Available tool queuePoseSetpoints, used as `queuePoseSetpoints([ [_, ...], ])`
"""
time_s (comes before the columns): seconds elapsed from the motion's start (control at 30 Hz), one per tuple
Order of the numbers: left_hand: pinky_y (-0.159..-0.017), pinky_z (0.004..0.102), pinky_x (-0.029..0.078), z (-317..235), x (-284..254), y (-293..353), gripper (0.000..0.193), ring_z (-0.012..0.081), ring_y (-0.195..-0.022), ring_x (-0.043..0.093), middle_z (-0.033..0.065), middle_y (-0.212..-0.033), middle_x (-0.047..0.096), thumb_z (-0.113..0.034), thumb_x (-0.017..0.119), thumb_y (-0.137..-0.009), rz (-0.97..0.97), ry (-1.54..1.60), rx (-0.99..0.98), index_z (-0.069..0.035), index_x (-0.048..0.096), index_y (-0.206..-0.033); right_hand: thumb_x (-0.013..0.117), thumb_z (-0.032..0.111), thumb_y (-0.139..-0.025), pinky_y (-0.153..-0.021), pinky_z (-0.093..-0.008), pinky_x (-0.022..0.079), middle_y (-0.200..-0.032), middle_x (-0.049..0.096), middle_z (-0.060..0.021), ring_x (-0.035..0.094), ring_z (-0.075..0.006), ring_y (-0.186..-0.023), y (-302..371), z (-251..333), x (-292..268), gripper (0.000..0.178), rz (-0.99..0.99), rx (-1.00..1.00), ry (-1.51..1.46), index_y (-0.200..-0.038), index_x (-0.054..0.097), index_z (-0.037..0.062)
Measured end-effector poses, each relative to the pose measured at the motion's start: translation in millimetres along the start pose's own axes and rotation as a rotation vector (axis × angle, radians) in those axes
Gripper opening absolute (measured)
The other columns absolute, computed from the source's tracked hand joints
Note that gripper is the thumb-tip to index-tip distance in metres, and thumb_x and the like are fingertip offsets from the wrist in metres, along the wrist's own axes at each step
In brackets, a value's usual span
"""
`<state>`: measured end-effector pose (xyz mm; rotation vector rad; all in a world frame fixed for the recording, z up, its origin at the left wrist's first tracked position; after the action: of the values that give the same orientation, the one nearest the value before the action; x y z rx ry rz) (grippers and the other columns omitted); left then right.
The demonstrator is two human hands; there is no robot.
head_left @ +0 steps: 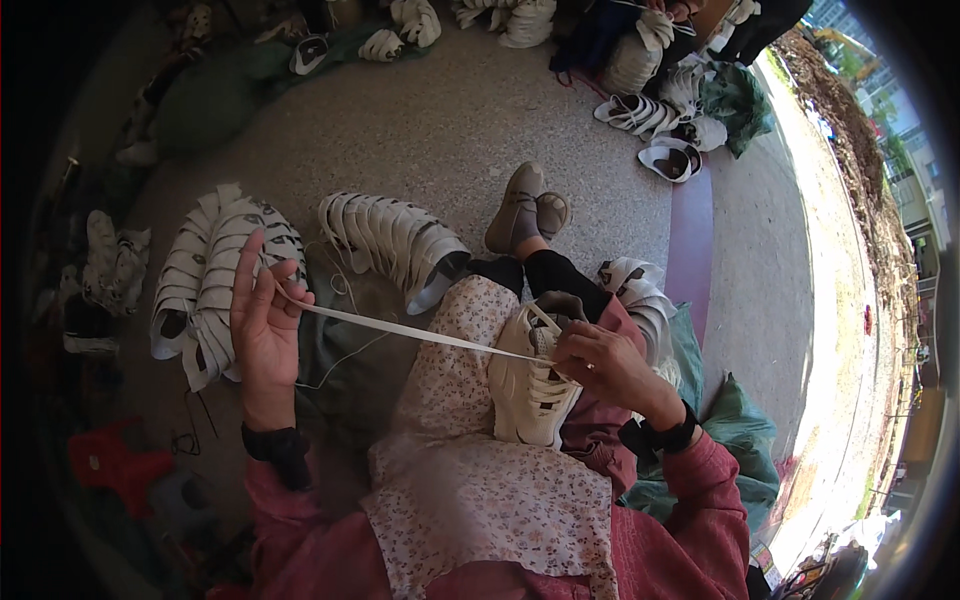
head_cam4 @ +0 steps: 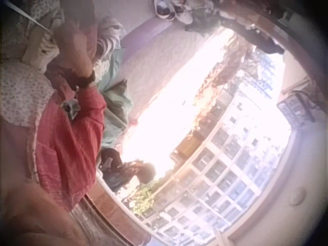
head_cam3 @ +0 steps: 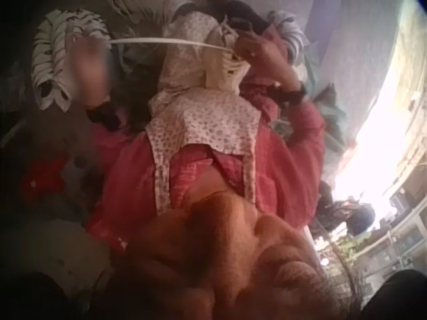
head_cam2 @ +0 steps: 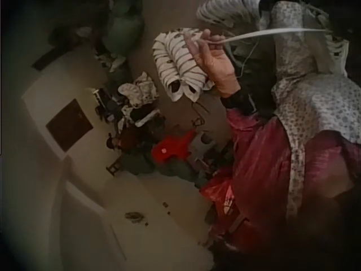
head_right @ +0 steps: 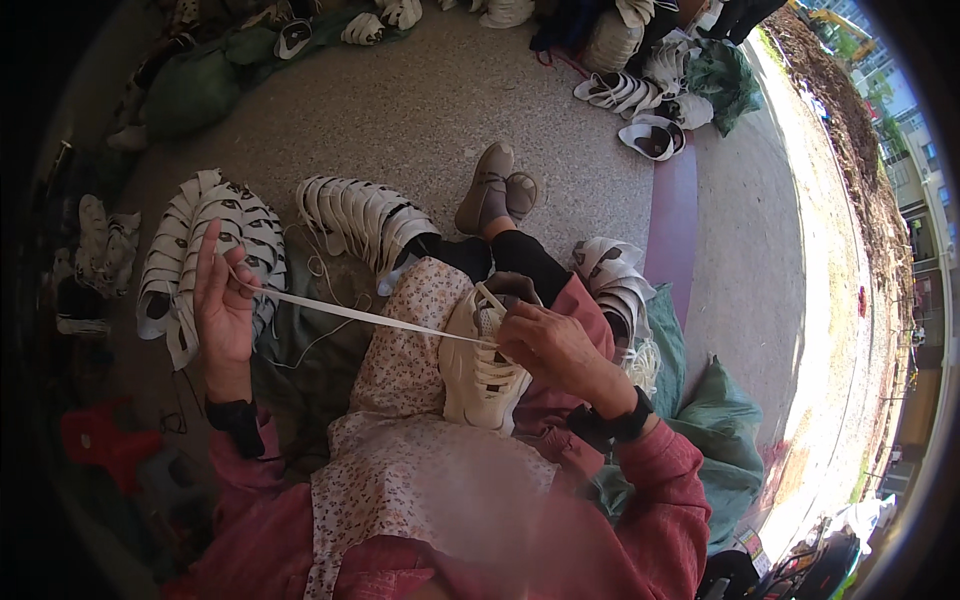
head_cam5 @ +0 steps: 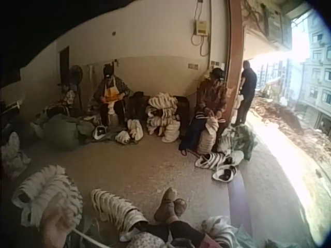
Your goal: The person sits on the floor and threads a white shoelace through the eyelets of a white sneaker. They pull the lace through the holes and adjust the tension repeatedly to secure the lacing pattern.
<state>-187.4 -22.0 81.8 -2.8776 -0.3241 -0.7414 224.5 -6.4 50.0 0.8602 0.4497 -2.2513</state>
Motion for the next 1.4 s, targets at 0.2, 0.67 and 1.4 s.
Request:
queuePoseSetpoints([
  [0.2, -0.055, 0.0199, 0.046, 25.6, -18.6, -3.5, 0.054, 0.0074, -0.072, 0.063, 0.0098, -0.102, 0.073, -0.017, 0.068, -0.099, -0.009, 0.024, -0.291, 0.003, 0.046, -0.144, 0.066, 0.009, -0.093, -0.073, -0.0349, 0.053, -0.093, 0.067, -0.0089, 0.067, -0.0242, -0.083, -6.2, -4.8, 7.1, 0.012, 0.070, 0.103, -0.103, -0.104, 0.065, 0.0032],
  [0.67, -0.062, 0.0330, 0.051, 137.4, 115.6, 47.4, 0.014, 0.0166, -0.067, 0.067, 0.0117, -0.078, 0.071, -0.011, 0.062, -0.097, 0.655, -0.867, -0.099, -0.002, 0.069, -0.104, 0.075, 0.006, -0.083, -0.079, -0.0315, 0.050, -0.090, 0.066, -0.0066, 0.063, -0.0185, -0.086, -37.6, -31.9, 11.3, 0.013, 0.148, 0.149, -0.203, -0.095, 0.073, 0.0009],
  [1.4, -0.062, 0.0373, 0.049, 172.2, 134.9, 45.3, 0.017, 0.0181, -0.066, 0.064, 0.0086, -0.070, 0.065, -0.017, 0.062, -0.093, 0.706, -1.062, -0.148, 0.000, 0.063, -0.089, 0.075, -0.005, -0.081, -0.077, -0.0265, 0.048, -0.089, 0.064, -0.0009, 0.060, -0.0103, -0.085, -33.3, -45.8, 24.8, 0.014, 0.075, 0.134, -0.527, -0.094, 0.072, 0.0007],
])
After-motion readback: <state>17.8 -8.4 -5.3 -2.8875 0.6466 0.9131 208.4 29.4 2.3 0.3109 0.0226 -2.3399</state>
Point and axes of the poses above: each hand's wrist, its own y-axis away from the middle knuckle, its own x-axis out of the palm, z = x × y, the point moved 3 cm from there along -y, towards the middle knuckle
